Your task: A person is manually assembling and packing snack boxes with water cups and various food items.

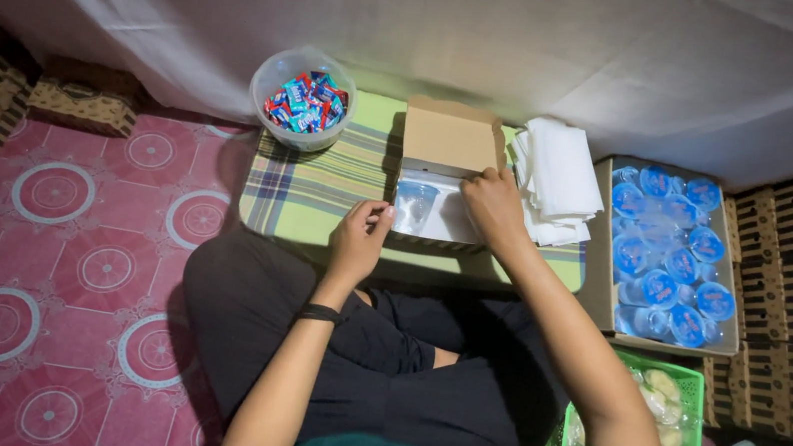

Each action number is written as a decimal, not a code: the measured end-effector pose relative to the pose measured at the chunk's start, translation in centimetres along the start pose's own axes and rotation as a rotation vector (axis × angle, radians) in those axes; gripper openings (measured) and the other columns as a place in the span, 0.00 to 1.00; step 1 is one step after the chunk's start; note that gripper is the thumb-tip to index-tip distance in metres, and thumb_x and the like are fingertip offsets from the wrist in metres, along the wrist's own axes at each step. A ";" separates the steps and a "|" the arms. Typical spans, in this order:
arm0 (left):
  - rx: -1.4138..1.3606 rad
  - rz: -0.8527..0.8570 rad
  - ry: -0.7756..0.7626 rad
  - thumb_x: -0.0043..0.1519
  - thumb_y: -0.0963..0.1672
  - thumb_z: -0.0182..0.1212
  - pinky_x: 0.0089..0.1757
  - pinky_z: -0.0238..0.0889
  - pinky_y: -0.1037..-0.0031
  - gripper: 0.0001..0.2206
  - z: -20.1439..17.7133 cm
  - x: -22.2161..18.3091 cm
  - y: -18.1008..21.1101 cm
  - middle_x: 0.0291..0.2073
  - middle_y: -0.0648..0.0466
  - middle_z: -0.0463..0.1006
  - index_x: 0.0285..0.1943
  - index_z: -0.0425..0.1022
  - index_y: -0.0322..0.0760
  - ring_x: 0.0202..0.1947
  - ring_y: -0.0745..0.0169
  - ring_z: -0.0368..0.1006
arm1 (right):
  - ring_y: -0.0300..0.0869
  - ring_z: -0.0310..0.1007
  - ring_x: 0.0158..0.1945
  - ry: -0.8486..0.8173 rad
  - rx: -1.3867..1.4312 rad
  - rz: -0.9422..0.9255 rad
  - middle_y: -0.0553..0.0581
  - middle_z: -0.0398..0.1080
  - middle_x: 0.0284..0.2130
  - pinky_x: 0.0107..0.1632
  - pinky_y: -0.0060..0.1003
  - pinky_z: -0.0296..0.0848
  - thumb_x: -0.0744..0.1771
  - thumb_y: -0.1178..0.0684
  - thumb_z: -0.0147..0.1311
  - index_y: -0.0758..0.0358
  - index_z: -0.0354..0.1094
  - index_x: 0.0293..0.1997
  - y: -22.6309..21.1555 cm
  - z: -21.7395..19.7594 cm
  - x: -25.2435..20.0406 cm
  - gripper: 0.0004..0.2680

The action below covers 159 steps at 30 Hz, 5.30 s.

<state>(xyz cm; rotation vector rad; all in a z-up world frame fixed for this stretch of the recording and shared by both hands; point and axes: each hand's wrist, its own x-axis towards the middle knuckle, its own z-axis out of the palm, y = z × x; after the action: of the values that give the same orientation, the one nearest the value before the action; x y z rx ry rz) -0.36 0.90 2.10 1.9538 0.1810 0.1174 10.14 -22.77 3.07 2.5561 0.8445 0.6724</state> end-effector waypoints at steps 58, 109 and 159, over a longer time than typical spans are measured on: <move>-0.042 0.052 -0.009 0.68 0.50 0.59 0.47 0.75 0.59 0.15 1.1 0.2 -0.6 0.46 0.46 0.79 0.54 0.78 0.38 0.49 0.39 0.78 | 0.50 0.79 0.46 0.315 1.248 1.031 0.58 0.79 0.37 0.51 0.45 0.73 0.70 0.52 0.56 0.54 0.77 0.46 -5.0 -0.1 -8.9 0.05; -0.497 0.153 -0.015 0.57 0.41 0.70 0.40 0.69 0.76 0.04 -6.3 7.3 5.8 0.42 0.49 0.80 0.35 0.78 0.36 0.40 0.67 0.72 | 0.48 0.74 0.33 0.693 1.081 0.734 0.56 0.73 0.32 0.35 0.34 0.76 0.64 0.68 0.61 0.64 0.77 0.42 -4.5 -8.9 -4.8 0.07; -0.112 -0.138 -0.056 0.64 0.53 0.61 0.44 0.72 0.72 0.13 -0.8 4.1 -0.4 0.43 0.59 0.83 0.54 0.75 0.53 0.43 0.64 0.81 | 0.40 0.73 0.37 -0.212 1.635 0.940 0.59 0.78 0.40 0.35 0.28 0.69 0.71 0.44 0.49 0.56 0.77 0.55 -1.4 -7.5 0.7 0.13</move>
<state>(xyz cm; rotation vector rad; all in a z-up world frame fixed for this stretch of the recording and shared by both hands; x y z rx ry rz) 3.51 2.50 1.99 1.8251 0.2661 -0.0168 5.96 -19.82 8.75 4.3933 -0.2216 -0.4395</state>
